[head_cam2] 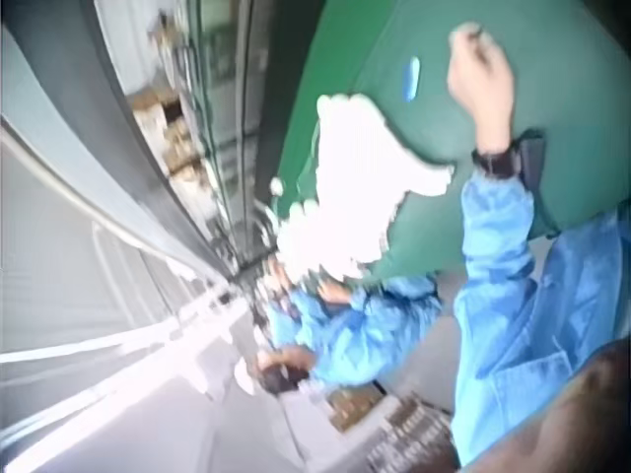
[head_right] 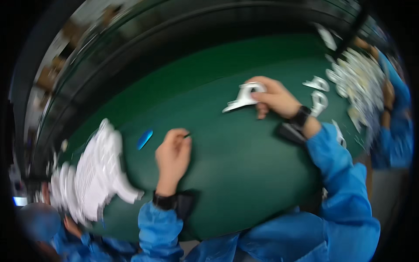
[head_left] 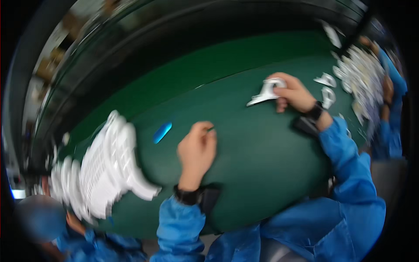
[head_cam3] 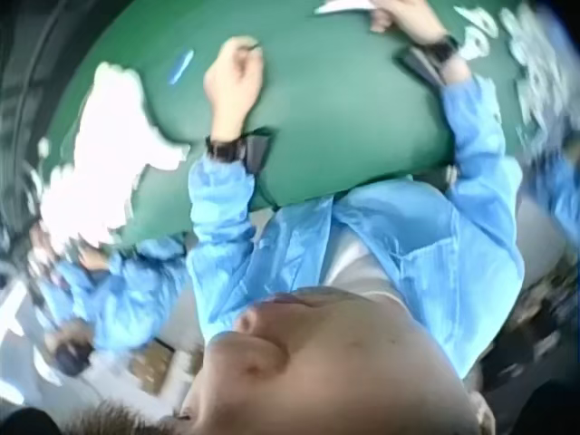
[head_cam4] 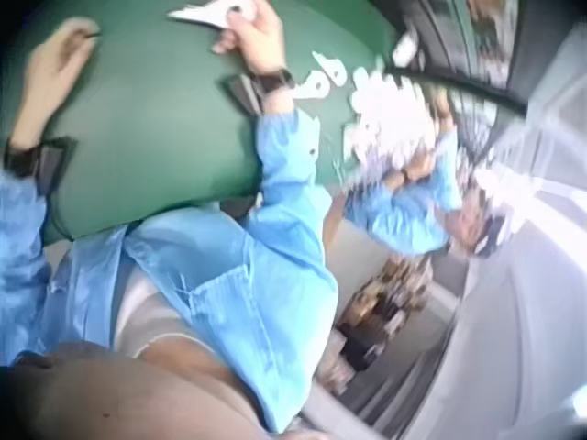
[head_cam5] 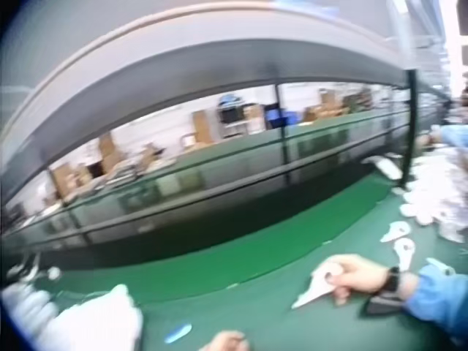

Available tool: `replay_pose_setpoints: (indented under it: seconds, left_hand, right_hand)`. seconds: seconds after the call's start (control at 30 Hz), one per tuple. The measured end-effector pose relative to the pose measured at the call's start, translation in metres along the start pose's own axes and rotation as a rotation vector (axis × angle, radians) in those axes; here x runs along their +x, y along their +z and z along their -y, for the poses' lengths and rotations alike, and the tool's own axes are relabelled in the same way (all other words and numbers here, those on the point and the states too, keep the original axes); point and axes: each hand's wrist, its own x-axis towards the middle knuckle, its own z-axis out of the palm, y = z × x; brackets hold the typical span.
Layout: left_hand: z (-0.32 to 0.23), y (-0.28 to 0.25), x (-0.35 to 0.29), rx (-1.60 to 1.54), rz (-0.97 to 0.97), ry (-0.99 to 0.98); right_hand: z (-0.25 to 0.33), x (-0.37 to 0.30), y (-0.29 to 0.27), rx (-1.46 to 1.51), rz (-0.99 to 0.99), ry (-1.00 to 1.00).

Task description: Assembling white plastic components and housings on a factory assembly line.

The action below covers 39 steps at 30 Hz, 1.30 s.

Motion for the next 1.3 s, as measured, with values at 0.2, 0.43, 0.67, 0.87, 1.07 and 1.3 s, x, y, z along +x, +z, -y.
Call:
replay_pose_setpoints:
  seconds: [0.2, 0.43, 0.67, 0.87, 1.07, 1.3]
  left_hand:
    - [0.026, -0.038, 0.001, -0.003, -0.025, 0.018]
    - [0.016, -0.041, 0.017, 0.021, 0.022, 0.018]
    - [0.006, -0.053, 0.007, -0.031, -0.019, 0.028]
    - [0.015, -0.047, 0.014, -0.08, -0.026, 0.053]
    - [0.04, -0.042, 0.045, 0.111, -0.005, 0.096]
    - [0.017, -0.007, 0.054, -0.245, 0.118, 0.015]
  right_hand:
    - [-0.008, 0.036, 0.037, 0.195, 0.192, -0.073]
    - [-0.019, 0.044, 0.04, 0.314, 0.145, -0.199]
    - [-0.012, 0.046, 0.048, 0.307, 0.215, -0.269]
    - [-0.029, 0.063, 0.05, 0.291, 0.176, -0.33]
    - [-0.033, 0.067, 0.048, 0.27, 0.203, -0.374]
    - [-0.032, 0.065, 0.049, 0.294, 0.193, -0.378]
